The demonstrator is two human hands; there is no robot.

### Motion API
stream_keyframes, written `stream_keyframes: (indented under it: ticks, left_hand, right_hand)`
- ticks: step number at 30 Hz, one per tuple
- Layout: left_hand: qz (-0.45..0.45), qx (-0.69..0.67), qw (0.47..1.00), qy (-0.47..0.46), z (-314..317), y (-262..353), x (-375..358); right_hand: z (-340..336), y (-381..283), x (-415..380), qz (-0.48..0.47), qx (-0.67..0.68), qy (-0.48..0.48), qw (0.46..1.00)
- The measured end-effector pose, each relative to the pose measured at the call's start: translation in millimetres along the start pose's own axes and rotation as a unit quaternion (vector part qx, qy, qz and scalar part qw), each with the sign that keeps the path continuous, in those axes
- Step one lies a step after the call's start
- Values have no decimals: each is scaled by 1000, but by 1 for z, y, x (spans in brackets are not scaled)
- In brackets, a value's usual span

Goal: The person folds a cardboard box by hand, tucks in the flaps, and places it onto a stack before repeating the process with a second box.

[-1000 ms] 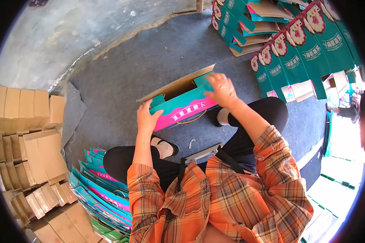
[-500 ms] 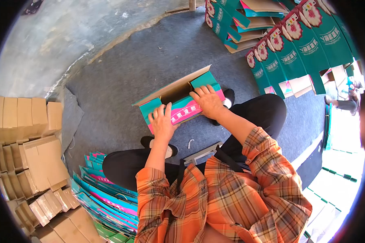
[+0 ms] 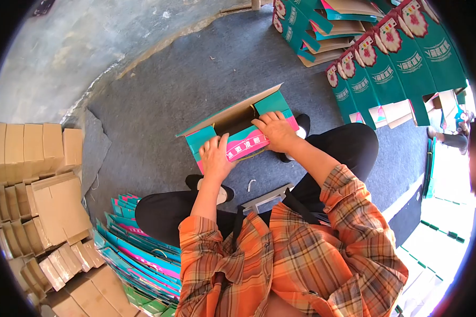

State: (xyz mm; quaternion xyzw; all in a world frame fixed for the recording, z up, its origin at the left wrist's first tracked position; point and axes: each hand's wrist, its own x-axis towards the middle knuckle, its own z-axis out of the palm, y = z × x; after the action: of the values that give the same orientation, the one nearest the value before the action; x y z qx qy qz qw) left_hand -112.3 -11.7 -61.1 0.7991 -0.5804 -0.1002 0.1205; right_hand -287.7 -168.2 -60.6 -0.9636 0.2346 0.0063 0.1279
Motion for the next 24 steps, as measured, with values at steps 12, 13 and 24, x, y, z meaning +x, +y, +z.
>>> stream_keyframes:
  ticks: [12, 13, 24]
  left_hand:
    - [20, 15, 1000, -14, 10, 22, 4]
    - [25, 12, 1000, -12, 11, 23, 5]
    - [22, 27, 999, -22, 8, 25, 6]
  right_hand:
    - [4, 2, 5, 12, -30, -17, 999]
    - [3, 2, 5, 11, -26, -22, 999]
    - [-6, 23, -4, -32, -122, 48, 991]
